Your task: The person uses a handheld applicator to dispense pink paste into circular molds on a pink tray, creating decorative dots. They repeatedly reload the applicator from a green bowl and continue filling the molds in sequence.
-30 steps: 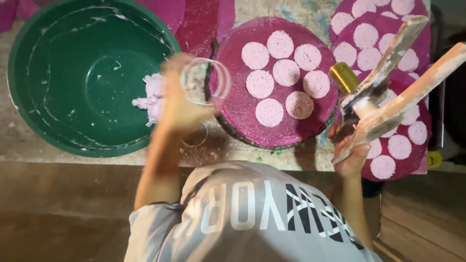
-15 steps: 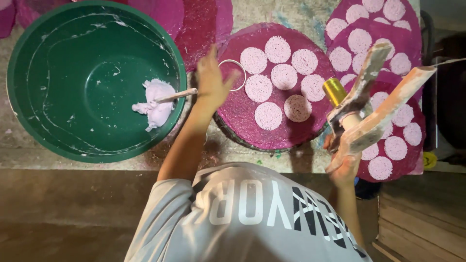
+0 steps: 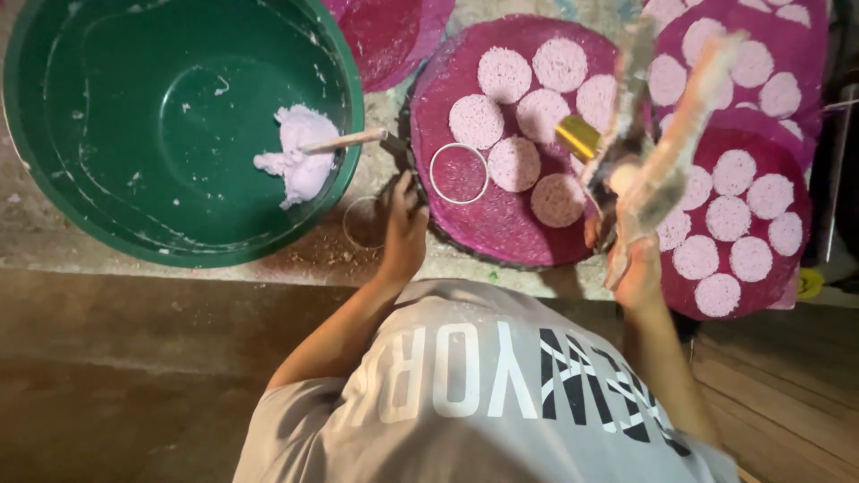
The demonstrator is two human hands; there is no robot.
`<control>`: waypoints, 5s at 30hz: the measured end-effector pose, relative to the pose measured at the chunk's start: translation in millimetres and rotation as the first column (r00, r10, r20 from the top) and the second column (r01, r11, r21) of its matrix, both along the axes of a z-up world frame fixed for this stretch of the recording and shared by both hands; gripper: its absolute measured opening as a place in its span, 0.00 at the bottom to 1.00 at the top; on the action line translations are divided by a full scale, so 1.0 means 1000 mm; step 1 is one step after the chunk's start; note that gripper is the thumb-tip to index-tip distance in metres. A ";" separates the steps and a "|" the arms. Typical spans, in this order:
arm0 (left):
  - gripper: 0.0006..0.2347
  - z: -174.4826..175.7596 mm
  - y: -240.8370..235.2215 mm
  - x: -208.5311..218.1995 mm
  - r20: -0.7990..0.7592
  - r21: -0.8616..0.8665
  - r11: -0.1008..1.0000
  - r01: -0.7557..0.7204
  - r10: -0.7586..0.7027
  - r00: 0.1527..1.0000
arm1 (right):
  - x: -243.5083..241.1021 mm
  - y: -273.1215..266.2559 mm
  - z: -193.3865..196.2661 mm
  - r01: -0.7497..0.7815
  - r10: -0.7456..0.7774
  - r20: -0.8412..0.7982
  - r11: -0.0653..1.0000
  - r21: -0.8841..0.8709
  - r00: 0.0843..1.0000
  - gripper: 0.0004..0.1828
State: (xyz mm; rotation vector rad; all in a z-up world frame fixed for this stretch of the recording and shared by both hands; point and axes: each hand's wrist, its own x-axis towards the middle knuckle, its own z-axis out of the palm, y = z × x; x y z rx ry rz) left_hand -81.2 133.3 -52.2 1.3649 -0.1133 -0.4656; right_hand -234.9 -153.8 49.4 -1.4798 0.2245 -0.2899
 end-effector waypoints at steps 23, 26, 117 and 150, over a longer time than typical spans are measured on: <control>0.19 0.080 -0.049 0.125 -0.062 -0.976 0.218 -0.023 -0.170 0.984 | 0.151 0.011 0.089 -0.822 0.139 -0.879 0.443 -0.357 0.456 0.52; 0.18 0.069 -0.050 0.122 -0.084 -0.973 0.224 -0.046 -0.163 0.983 | 0.150 0.014 0.091 -0.817 0.261 -0.880 0.537 -0.209 0.397 0.54; 0.17 0.073 -0.050 0.130 -0.063 -0.970 0.241 -0.020 -0.173 0.983 | 0.154 0.014 0.077 -0.804 0.155 -0.896 0.523 -0.284 0.417 0.51; 0.15 0.052 -0.088 0.124 -0.465 -0.817 0.396 -0.418 -0.025 0.885 | 0.145 0.010 0.059 -0.710 0.045 -0.807 0.507 -0.489 0.588 0.43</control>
